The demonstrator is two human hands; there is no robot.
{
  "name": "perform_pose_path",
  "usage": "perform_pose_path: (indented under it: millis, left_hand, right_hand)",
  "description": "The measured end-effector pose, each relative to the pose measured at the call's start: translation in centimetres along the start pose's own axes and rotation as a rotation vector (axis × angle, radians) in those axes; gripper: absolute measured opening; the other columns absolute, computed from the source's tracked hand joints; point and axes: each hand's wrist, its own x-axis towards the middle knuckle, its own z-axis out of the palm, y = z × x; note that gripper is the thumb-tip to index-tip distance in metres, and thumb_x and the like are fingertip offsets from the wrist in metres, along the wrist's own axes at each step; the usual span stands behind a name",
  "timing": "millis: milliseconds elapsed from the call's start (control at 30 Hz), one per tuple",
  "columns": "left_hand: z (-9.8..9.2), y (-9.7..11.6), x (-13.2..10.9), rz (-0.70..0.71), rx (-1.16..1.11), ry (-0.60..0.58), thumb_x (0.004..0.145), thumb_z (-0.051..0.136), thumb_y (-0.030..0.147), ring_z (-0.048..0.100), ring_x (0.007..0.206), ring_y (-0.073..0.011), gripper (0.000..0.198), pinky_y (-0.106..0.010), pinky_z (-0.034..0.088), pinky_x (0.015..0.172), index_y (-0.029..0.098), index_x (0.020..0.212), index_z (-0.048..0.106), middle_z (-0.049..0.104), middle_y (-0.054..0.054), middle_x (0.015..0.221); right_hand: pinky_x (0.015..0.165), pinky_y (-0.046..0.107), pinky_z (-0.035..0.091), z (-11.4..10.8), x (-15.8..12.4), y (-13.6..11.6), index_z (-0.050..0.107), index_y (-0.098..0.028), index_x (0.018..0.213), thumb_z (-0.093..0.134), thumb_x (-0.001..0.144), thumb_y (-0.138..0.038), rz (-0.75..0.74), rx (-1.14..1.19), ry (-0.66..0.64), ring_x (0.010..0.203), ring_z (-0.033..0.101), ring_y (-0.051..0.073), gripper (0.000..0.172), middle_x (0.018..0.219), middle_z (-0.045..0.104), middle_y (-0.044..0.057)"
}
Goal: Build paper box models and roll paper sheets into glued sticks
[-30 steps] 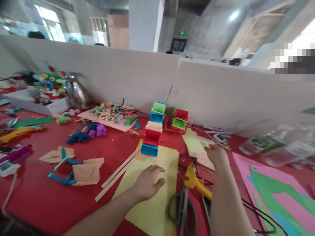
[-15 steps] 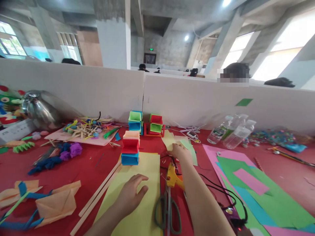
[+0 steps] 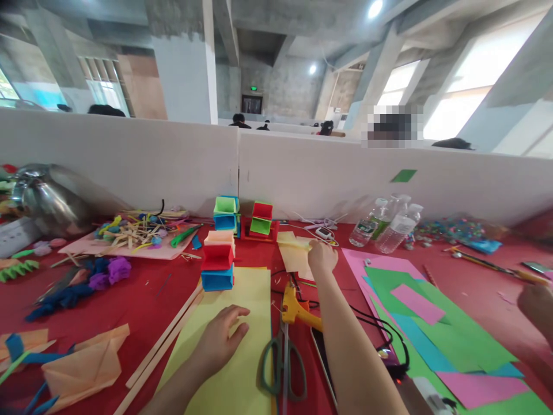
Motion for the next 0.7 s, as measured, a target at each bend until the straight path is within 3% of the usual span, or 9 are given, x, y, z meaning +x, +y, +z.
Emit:
perform_pose_path:
  millis: [200,267,333,433,467,567,633,700]
  left_hand:
    - [-0.1,0.1,-0.1,-0.012,-0.028,0.02,0.083,0.045,0.031,0.055,0.099,-0.0227,0.025,-0.039,0.043,0.089,0.019,0.1,0.058,0.062,-0.008,0.103]
    - [0.0,0.2,-0.1,-0.044,-0.11,0.026,0.082,0.046,0.036,0.055,0.1,-0.023,0.025,-0.039,0.041,0.09,0.02,0.099,0.058,0.063,-0.008,0.103]
    - [0.1,0.2,0.0,-0.125,-0.331,0.007,0.081,0.048,0.044,0.056,0.101,-0.0231,0.031,-0.038,0.041,0.091,0.02,0.098,0.058,0.063,-0.009,0.104]
    - [0.2,0.2,0.3,-0.289,-0.712,-0.062,0.081,0.037,0.06,0.061,0.095,-0.0228,0.053,-0.039,0.044,0.085,0.016,0.107,0.052,0.064,-0.013,0.104]
    - [0.1,0.3,0.4,-0.349,-0.832,-0.089,0.081,0.032,0.063,0.063,0.091,-0.0227,0.059,-0.04,0.045,0.083,0.014,0.11,0.049,0.064,-0.014,0.104]
    - [-0.2,0.3,0.4,-0.49,-1.101,-0.165,0.082,0.034,0.061,0.065,0.085,-0.0225,0.059,-0.039,0.047,0.077,0.014,0.117,0.043,0.064,-0.014,0.104]
    - [-0.4,0.2,0.2,-0.495,-1.132,-0.183,0.081,0.046,0.052,0.064,0.087,-0.0226,0.051,-0.037,0.047,0.077,0.014,0.115,0.044,0.065,-0.013,0.104]
    - [-0.3,0.1,0.0,-0.435,-1.018,-0.186,0.08,0.053,0.041,0.063,0.091,-0.0227,0.044,-0.036,0.047,0.078,0.014,0.114,0.046,0.064,-0.012,0.106]
  right_hand:
    - [0.085,0.042,0.034,-3.8,-2.0,0.7,0.057,-0.016,0.113,0.034,0.087,-0.019,0.079,0.076,0.273,0.102,0.048,0.027,0.035,0.107,0.06,0.011]
    - [0.083,0.04,0.034,-4.6,-3.9,0.5,0.059,-0.015,0.11,0.034,0.086,-0.022,0.031,0.104,0.316,0.1,0.047,0.028,0.035,0.104,0.061,0.012]
    - [0.083,0.036,0.035,-4.7,-6.8,0.0,0.063,-0.017,0.102,0.036,0.086,-0.025,-0.073,0.137,0.324,0.097,0.048,0.025,0.033,0.101,0.062,0.009]
    - [0.082,0.029,0.038,-3.9,-12.7,-1.1,0.068,-0.024,0.087,0.046,0.082,-0.024,-0.308,0.2,0.256,0.088,0.053,0.019,0.023,0.091,0.065,0.003]
    - [0.08,0.03,0.039,-3.4,-14.9,-1.5,0.067,-0.023,0.088,0.047,0.079,-0.019,-0.463,0.274,0.206,0.087,0.053,0.02,0.022,0.09,0.065,0.004]
    - [0.074,0.032,0.042,-1.8,-21.0,-2.3,0.067,-0.023,0.087,0.045,0.073,-0.007,-0.67,0.482,0.096,0.084,0.055,0.021,0.03,0.089,0.065,0.005]
    - [0.073,0.031,0.044,-1.0,-24.0,-2.4,0.065,-0.024,0.087,0.047,0.07,-0.004,-0.735,0.608,0.03,0.085,0.056,0.02,0.032,0.09,0.066,0.004]
    - [0.075,0.029,0.045,-0.5,-25.8,-2.1,0.065,-0.024,0.087,0.048,0.072,-0.005,-0.827,0.69,-0.041,0.087,0.058,0.018,0.03,0.092,0.067,0.002]
